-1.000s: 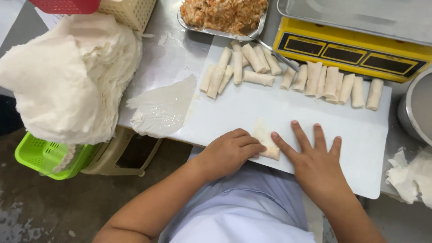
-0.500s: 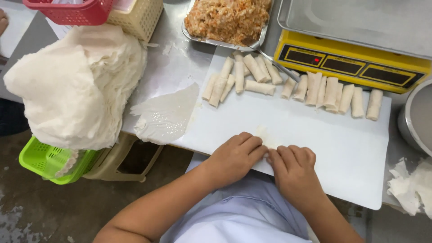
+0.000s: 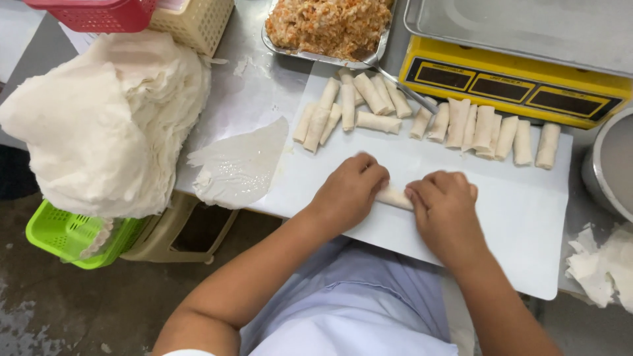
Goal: Preparing spring rolls by placing filling on wrappers, rolling them, and then packing the finished rolls into plastic bags.
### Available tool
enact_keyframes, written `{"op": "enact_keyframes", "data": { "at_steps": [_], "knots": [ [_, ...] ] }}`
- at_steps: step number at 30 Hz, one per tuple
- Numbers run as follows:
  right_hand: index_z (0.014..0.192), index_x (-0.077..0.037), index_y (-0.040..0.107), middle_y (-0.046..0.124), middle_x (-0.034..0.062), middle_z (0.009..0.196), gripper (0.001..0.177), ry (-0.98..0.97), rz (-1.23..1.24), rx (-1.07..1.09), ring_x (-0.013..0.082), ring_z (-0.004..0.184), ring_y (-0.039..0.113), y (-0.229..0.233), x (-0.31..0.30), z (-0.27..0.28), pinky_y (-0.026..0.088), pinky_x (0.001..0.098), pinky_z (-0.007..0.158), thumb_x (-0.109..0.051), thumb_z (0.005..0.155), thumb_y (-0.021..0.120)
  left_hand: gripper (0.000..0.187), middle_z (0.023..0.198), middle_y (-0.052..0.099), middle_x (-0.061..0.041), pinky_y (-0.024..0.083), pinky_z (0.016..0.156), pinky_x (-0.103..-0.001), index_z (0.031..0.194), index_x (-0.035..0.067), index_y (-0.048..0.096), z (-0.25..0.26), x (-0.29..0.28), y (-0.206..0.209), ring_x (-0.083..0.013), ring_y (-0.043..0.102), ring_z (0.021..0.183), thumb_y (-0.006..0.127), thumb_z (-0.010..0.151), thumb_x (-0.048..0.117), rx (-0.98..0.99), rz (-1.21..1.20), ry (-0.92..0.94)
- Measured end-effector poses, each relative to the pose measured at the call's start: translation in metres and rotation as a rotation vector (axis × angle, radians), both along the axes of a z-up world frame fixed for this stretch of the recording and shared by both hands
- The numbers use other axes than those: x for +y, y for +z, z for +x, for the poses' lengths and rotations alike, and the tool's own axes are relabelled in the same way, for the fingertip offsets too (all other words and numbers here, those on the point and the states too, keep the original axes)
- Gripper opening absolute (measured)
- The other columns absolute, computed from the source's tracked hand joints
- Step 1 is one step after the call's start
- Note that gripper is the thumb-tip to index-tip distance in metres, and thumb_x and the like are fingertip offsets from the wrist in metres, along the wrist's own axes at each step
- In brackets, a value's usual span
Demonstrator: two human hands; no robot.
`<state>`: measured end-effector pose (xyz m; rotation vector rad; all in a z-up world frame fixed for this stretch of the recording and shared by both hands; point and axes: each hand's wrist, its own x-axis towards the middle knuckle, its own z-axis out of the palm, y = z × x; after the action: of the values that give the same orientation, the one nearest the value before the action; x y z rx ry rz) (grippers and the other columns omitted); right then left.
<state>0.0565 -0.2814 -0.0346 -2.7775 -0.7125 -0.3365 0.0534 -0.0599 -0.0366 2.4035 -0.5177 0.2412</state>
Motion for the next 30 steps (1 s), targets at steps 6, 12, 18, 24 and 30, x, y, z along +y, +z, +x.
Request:
{"op": "enact_keyframes", "data": {
  "at_steps": [6,12,18,24,30],
  "knots": [
    [0.103,-0.018,0.074,0.065,0.0011,0.097,0.023,-0.037,0.012,0.157,0.0239,0.106,0.060,-0.007,0.009,0.009,0.043,0.0389,0.090,-0.034,0.105,0.058,0.013,0.106,0.068,-0.017,0.058,0.090,-0.042,0.109,0.007,0.068,0.002,0.006,-0.017,-0.0365,0.069,0.104,0.063,0.099,0.013,-0.182,0.027,-0.143],
    [0.106,-0.019,0.072,0.068,0.0040,0.095,0.041,-0.084,-0.047,0.281,0.0276,0.103,0.065,-0.014,0.009,0.060,0.048,0.0458,0.094,-0.046,0.112,0.041,0.020,0.106,0.072,-0.016,0.063,0.077,-0.040,0.115,0.010,0.072,0.034,-0.002,-0.010,-0.0336,0.073,0.097,0.058,0.103,0.020,0.007,0.069,-0.030],
    [0.122,-0.006,0.066,0.063,0.0142,0.114,0.035,0.260,0.191,0.093,0.0357,0.104,0.058,-0.008,-0.001,-0.028,0.045,0.0499,0.090,-0.029,0.096,0.066,0.031,0.116,0.068,-0.018,0.053,0.092,-0.043,0.127,0.007,0.069,-0.029,0.018,-0.013,-0.0369,0.064,0.104,0.070,0.095,0.008,-0.022,-0.124,-0.269],
    [0.115,-0.015,0.075,0.077,-0.0006,0.103,0.026,0.169,0.434,0.653,0.0133,0.089,0.070,0.051,-0.017,-0.021,0.055,0.0288,0.085,-0.017,0.090,0.068,0.037,0.123,0.067,-0.018,0.054,0.100,-0.042,0.135,0.006,0.061,-0.045,0.024,0.016,-0.0338,0.065,0.111,0.068,0.098,0.009,0.072,-0.240,-0.289],
    [0.118,0.011,0.067,0.058,0.0257,0.114,0.017,0.068,0.321,-0.367,0.0375,0.105,0.061,0.054,-0.023,0.049,0.054,0.0444,0.094,0.015,0.101,0.067,0.021,0.115,0.070,-0.014,0.055,0.100,-0.041,0.117,0.003,0.068,-0.045,0.060,0.025,-0.0304,0.066,0.108,0.064,0.097,-0.001,-0.185,-0.264,0.067]
  ]
}}
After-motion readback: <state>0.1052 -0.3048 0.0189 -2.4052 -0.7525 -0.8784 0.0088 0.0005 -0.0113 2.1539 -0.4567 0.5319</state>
